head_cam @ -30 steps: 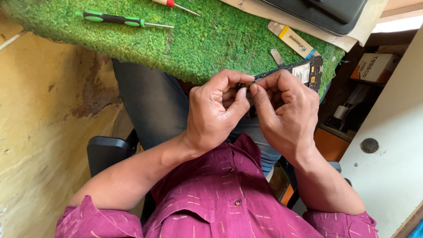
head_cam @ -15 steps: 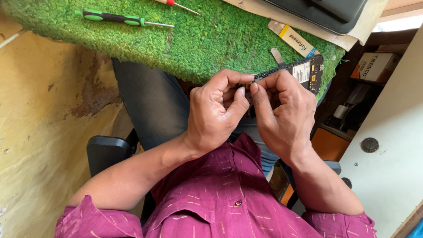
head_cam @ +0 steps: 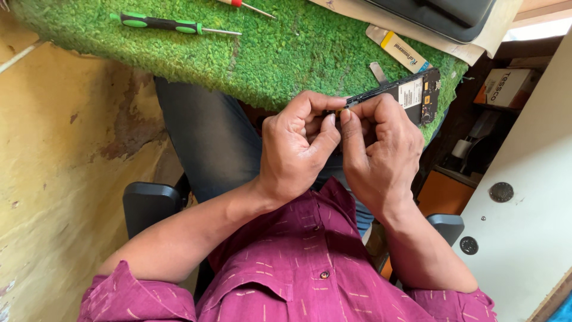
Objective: The person sits at a repair bench working on a disassembled smartphone held in their lap and on the bench. They pry and press internal components, peel a small part from the phone body, reposition the phone repeatedly, and press a component into the frame with their fingers.
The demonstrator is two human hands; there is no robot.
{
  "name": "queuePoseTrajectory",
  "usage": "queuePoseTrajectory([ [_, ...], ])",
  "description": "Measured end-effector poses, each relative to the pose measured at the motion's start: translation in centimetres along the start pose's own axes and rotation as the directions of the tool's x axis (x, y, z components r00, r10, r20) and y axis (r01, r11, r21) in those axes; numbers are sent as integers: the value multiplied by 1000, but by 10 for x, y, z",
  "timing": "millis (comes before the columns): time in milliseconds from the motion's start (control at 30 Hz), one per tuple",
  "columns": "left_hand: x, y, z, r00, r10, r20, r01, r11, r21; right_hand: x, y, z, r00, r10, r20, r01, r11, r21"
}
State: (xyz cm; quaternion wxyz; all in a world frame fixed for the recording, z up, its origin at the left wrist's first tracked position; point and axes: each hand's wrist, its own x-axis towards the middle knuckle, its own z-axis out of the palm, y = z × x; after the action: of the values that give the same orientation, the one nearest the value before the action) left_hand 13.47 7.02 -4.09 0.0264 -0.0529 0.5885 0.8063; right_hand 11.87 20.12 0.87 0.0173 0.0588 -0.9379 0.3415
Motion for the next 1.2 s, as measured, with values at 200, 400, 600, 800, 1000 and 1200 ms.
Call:
queuePoseTrajectory([
  [200, -1, -2, 0, 1000, 13, -2, -13, 1000, -9, -3, 1, 2, 1000, -1, -5, 1, 1000, -11],
  [400, -2, -3, 1, 1000, 10, -8, -9, 1000, 11, -7, 1, 4, 1000, 4, -18, -4, 1000, -1],
  [600, -2, -4, 0, 1000, 23, -8, -23, 1000, -3, -10, 5, 6, 999, -14, -32, 14, 1000, -11],
  [800, -2, -4, 0, 1000, 10, -14, -10, 999, 36, -14, 8, 7, 996, -52, -79, 54, 998, 22],
  [1000, 0, 3, 0, 1000, 17, 22, -15, 997, -75, -13, 8, 9, 995, -79, -65, 79, 997, -6],
  [1200, 14, 12, -15, 995, -66, 77, 58, 993, 103, -13, 8, 9, 995, -88, -44, 87, 996, -19],
])
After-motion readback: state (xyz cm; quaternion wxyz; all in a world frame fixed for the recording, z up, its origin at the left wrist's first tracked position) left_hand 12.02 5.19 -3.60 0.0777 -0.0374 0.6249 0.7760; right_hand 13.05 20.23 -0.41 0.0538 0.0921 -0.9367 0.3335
